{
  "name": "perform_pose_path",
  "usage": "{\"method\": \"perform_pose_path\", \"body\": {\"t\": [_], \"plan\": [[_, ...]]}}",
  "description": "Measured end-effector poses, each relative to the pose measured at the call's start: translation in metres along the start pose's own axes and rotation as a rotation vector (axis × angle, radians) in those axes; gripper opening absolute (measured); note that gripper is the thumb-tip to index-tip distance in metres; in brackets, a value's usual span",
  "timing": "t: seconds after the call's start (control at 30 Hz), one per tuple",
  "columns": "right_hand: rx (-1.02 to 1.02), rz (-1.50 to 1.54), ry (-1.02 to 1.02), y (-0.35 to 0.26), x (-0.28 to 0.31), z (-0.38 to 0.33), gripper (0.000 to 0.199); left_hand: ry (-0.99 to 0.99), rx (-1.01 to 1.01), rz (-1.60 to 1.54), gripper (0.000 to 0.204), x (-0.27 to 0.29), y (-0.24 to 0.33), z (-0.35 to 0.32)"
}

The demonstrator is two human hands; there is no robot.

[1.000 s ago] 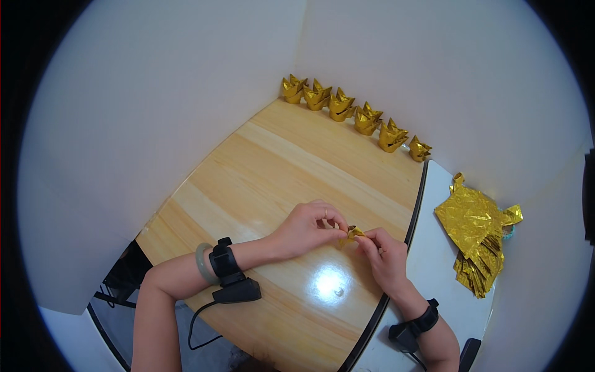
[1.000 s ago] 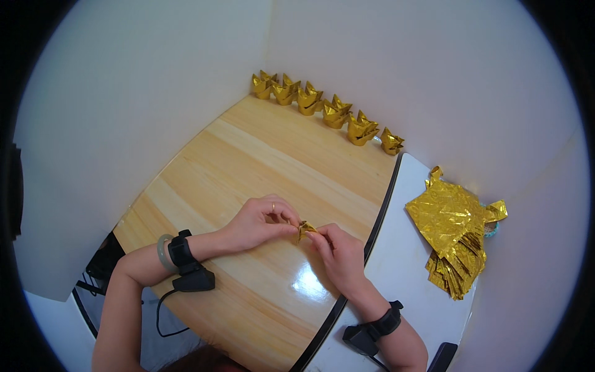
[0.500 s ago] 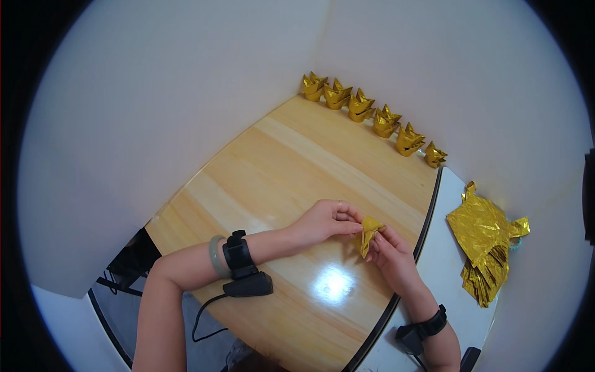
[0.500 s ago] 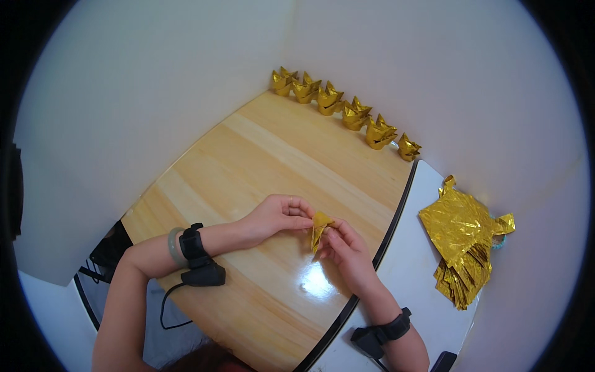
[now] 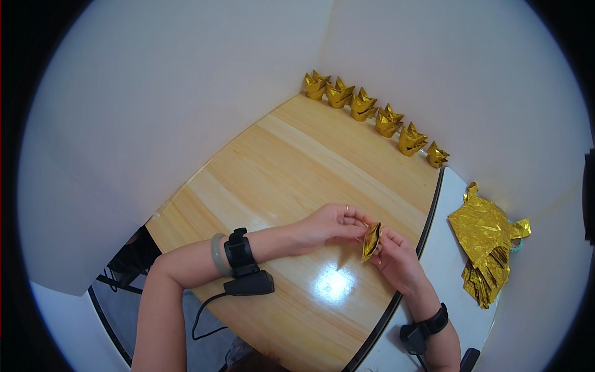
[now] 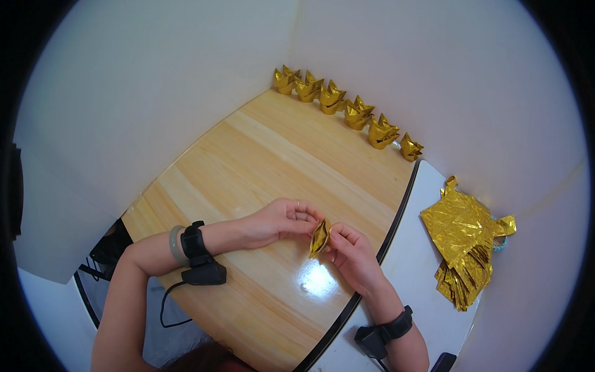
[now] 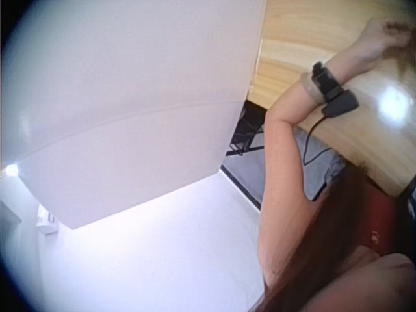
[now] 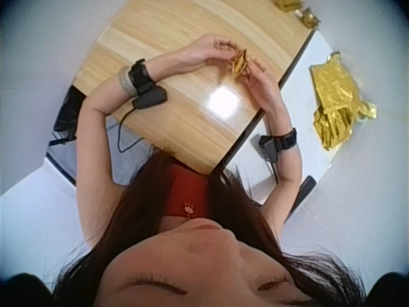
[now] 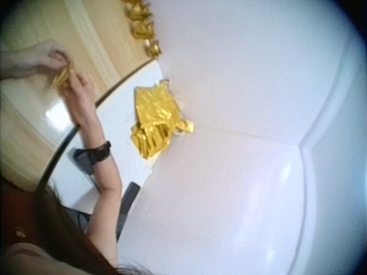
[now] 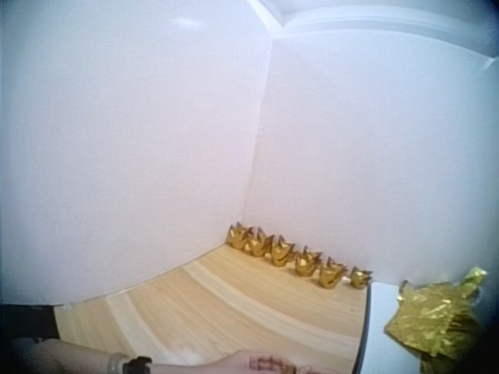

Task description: Fold gold foil paper into decorative ingot shapes.

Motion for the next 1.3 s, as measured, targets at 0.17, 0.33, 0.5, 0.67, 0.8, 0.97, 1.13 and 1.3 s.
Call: {"method": "perform_pose_path", "body": {"t": [0.17,0.33,0.5,0.67,0.8,0.97,1.13,1.3], "plan": [[0.019,0.068,0.097,-0.004,0.005,0.0,0.013,0.043,-0.019,-0.071,0.028,0.008,0.001,0.0],[0.04,0.093,0.139,-0.006,0.008,-0.001,0.012,0.05,-0.072,-0.166,0.028,0.006,0.004,-0.001],[-0.065,0.111,0.082,0.0,-0.002,0.0,0.018,0.031,-0.017,-0.045,0.028,0.001,0.001,-0.001],[-0.071,0.081,0.075,0.002,-0.003,-0.003,0.023,-0.036,0.009,0.092,0.027,-0.011,0.0,0.0],[-0.129,0.032,0.098,0.004,-0.008,-0.003,0.025,-0.019,0.138,-0.055,0.022,-0.008,-0.013,-0.003],[-0.155,-0.041,0.025,0.01,-0.005,-0.004,0.027,-0.094,0.205,-0.02,0.022,-0.014,-0.018,-0.004],[-0.184,0.087,-0.073,0.007,-0.005,-0.005,0.027,-0.09,0.171,0.032,0.02,-0.013,-0.022,-0.002],[-0.2,-0.093,0.203,0.001,-0.007,-0.005,0.026,-0.073,0.14,0.036,0.02,-0.011,-0.024,0.0]]}}
Point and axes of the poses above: each hand's wrist, its own z-axis towards the middle knuckle, its own x-axis out of the back of the hand, y = z × x, the point moved 8 cm from there along z, towards the middle knuckle, and after that the axes turned 5 degrees about x, right-handed, at the moved point
